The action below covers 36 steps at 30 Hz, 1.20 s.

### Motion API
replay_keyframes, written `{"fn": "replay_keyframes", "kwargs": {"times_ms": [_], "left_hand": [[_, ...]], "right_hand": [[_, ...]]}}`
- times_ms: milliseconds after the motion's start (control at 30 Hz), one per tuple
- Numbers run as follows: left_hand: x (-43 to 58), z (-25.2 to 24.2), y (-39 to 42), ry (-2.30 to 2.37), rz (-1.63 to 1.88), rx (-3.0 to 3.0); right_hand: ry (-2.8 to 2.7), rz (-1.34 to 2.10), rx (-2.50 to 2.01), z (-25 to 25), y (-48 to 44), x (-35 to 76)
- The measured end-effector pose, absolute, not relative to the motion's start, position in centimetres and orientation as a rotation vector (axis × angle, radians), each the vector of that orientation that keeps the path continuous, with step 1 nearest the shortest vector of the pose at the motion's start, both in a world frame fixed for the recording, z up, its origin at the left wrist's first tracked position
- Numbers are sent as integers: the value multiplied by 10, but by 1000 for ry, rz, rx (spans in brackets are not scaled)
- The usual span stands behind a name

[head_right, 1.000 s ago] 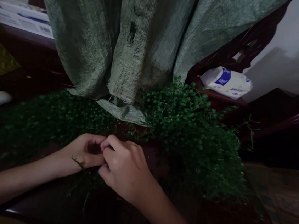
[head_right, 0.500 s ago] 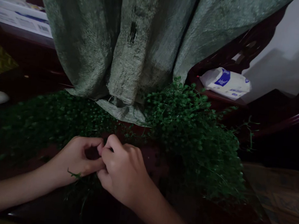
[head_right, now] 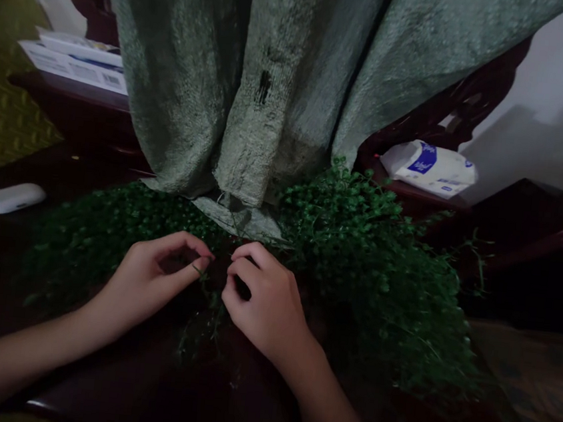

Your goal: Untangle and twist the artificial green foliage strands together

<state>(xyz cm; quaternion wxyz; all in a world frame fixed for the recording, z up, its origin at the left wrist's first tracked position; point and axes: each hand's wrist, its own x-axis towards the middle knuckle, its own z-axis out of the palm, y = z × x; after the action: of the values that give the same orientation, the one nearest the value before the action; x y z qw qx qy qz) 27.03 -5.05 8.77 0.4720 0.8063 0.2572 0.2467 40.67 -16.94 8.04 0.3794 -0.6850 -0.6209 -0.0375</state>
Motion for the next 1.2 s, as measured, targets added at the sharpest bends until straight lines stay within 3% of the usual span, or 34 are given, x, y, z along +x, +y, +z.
{"fn": "replay_keyframes", "kwargs": {"times_ms": [533, 867, 1200], "left_hand": [[270, 83, -33, 576, 754, 2188], [270, 81, -35, 502, 741, 2221], [271, 82, -45, 283, 467, 2148]], "right_hand": [[-1559, 235, -1682, 81, -173, 407], [-1545, 247, -1694, 82, -172, 409], [-1391, 339, -1613, 82, -171, 405]]}}
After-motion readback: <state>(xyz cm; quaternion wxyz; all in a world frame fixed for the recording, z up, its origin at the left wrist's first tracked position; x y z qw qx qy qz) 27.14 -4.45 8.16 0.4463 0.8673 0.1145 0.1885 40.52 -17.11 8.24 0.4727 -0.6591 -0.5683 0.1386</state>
